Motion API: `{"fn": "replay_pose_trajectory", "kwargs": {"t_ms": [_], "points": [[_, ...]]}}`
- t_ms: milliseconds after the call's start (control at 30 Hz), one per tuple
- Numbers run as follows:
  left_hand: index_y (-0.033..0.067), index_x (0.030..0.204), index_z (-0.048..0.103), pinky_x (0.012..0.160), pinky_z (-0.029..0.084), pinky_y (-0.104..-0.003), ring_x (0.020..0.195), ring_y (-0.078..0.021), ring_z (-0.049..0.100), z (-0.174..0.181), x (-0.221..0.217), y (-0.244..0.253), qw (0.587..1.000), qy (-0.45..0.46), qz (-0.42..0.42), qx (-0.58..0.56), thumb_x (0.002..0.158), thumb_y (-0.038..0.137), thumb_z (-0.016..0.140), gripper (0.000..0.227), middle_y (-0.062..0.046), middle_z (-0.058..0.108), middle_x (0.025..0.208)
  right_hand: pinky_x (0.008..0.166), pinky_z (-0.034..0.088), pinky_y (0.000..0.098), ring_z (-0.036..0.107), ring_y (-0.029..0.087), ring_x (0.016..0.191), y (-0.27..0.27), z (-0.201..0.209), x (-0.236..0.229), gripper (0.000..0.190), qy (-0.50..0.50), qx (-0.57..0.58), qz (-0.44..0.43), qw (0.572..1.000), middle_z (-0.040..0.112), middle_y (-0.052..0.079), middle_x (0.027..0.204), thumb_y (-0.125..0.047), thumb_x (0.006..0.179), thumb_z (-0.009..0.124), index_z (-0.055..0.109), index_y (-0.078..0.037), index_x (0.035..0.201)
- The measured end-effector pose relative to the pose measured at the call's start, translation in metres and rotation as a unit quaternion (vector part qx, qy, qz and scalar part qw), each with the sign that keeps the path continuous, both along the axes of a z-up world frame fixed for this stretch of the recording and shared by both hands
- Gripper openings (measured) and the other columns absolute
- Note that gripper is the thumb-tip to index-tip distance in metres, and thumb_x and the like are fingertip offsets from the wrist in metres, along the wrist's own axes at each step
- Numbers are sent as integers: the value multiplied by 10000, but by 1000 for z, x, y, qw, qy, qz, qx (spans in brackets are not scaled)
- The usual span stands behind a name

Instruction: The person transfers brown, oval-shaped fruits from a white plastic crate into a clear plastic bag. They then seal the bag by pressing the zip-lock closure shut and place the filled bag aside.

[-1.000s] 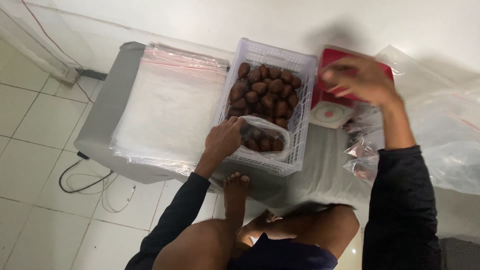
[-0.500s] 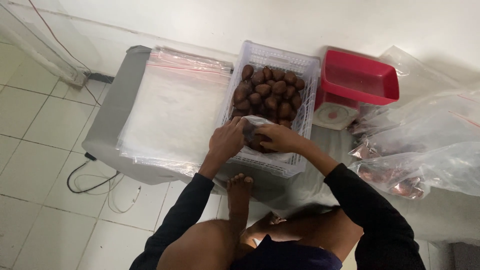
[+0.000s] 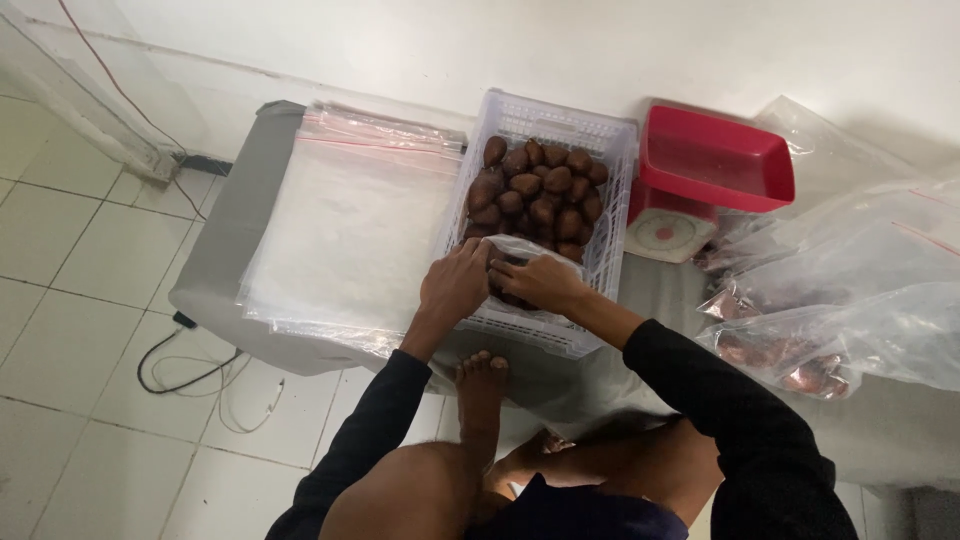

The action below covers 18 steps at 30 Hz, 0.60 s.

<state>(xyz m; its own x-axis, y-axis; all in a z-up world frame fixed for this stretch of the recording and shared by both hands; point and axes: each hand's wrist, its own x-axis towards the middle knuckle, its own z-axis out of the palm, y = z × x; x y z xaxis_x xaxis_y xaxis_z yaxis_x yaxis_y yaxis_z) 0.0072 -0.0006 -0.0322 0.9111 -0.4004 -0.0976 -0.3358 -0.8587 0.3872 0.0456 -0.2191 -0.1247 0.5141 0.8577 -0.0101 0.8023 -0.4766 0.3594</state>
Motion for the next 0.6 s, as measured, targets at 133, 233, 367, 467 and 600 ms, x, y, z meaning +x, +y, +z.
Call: {"fn": "replay_pose_trajectory", "kwargs": {"t_ms": [133, 233, 367, 467, 600], "points": [[17, 1409, 500, 872, 601, -530, 1151, -377, 642, 6, -3, -2, 1000, 3, -2, -1, 985, 114, 480, 436, -206, 577, 1351, 489, 609, 443, 710, 273, 574, 8, 19, -6, 505, 16, 6, -41, 999, 409, 44, 1595, -321, 1012, 623, 454, -282, 1487], [20, 1397, 507, 862, 598, -534, 1152, -387, 639, 8, -1, 1, 1000, 1, 4, -7, 973, 95, 487, 431, -207, 575, 1350, 516, 623, 443, 735, 281, 648, 5, 44, -13, 518, 37, 19, -52, 998, 432, 43, 1573, -252, 957, 695, 530, -299, 1445], [14, 1420, 500, 867, 600, -530, 1175, -388, 630, 9, -4, 3, 1000, -10, 2, -17, 964, 90, 502, 462, -208, 573, 1351, 600, 510, 423, 652, 248, 761, -26, 49, -11, 325, -10, 66, -106, 992, 641, 11, 1123, -371, 884, 700, 632, -212, 1160], [21, 1433, 496, 894, 592, -536, 1210, -397, 609, 10, -5, 0, 1000, -10, 3, -27, 971, 81, 488, 466, -204, 567, 1360, 772, 435, 434, 593, 249, 947, -48, 61, -16, 421, -67, 42, -197, 977, 677, 19, 877, -475, 734, 815, 693, -193, 1022], [20, 1422, 510, 900, 593, -532, 1238, -406, 597, 21, -11, 0, 998, -17, 13, -55, 975, 65, 479, 450, -205, 566, 1351, 794, 362, 466, 529, 250, 835, -69, 39, -16, 335, -121, 103, -178, 971, 552, 10, 617, -482, 765, 792, 673, -189, 655]]}}
